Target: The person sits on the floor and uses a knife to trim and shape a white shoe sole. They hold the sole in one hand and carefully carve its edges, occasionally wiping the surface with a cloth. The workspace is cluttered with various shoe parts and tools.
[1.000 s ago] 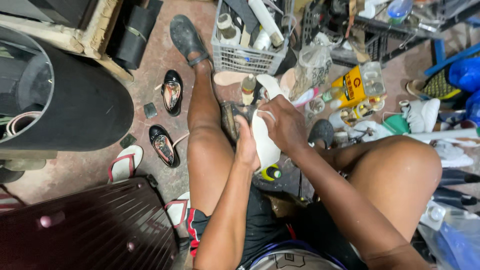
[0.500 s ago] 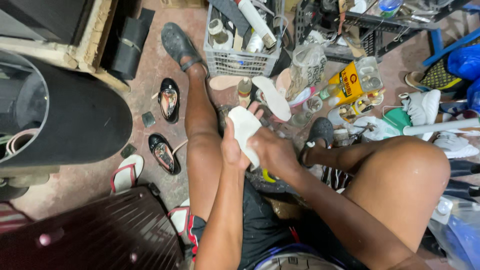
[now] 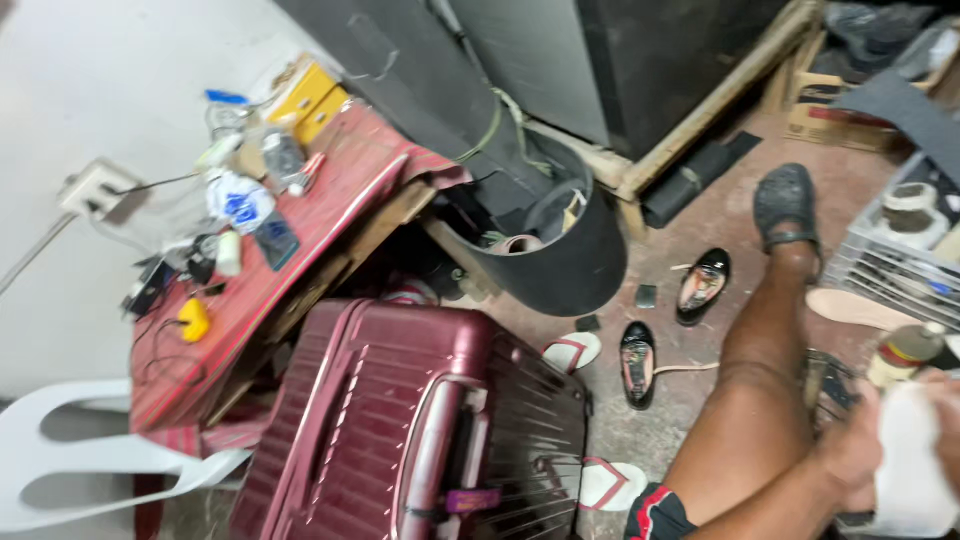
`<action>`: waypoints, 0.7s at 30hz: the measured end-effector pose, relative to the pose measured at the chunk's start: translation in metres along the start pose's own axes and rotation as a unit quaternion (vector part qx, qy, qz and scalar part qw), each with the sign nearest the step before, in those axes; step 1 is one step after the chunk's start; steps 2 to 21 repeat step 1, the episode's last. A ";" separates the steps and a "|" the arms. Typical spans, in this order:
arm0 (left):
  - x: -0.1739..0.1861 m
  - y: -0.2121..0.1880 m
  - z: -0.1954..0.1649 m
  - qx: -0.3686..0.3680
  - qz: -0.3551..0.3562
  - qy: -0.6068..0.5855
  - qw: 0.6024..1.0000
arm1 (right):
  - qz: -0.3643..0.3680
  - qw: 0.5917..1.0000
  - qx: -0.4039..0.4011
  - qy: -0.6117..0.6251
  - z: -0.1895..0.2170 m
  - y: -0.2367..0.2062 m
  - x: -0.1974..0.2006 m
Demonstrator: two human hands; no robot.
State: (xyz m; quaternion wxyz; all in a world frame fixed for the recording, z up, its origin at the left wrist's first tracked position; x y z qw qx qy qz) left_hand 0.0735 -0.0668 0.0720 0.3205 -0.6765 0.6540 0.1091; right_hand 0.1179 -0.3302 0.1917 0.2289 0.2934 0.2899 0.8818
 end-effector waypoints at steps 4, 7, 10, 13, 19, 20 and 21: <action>0.000 -0.005 -0.002 0.020 -0.016 0.051 0.998 | 0.004 1.000 0.004 0.005 0.037 -0.134 0.033; 0.000 -0.005 -0.002 0.020 -0.016 0.051 0.998 | 0.004 1.000 0.004 0.005 0.037 -0.134 0.033; 0.000 -0.005 -0.002 0.020 -0.016 0.051 0.998 | 0.004 1.000 0.004 0.005 0.037 -0.134 0.033; 0.000 -0.005 -0.002 0.020 -0.016 0.051 0.998 | 0.004 1.000 0.004 0.005 0.037 -0.134 0.033; 0.000 -0.005 -0.002 0.020 -0.016 0.051 0.998 | 0.004 1.000 0.004 0.005 0.037 -0.134 0.033; 0.000 -0.005 -0.002 0.020 -0.016 0.051 0.998 | 0.004 1.000 0.004 0.005 0.037 -0.134 0.033; 0.000 -0.005 -0.002 0.020 -0.016 0.051 0.998 | 0.004 1.000 0.004 0.005 0.037 -0.134 0.033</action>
Point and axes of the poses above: each hand's wrist, its own y-axis towards the middle knuckle, its own x-axis out of the back of the hand, z = x × y, the point moved 2 cm from there along y, towards the middle knuckle, and after that the axes turned 12 degrees about z, right-handed, at the moved point
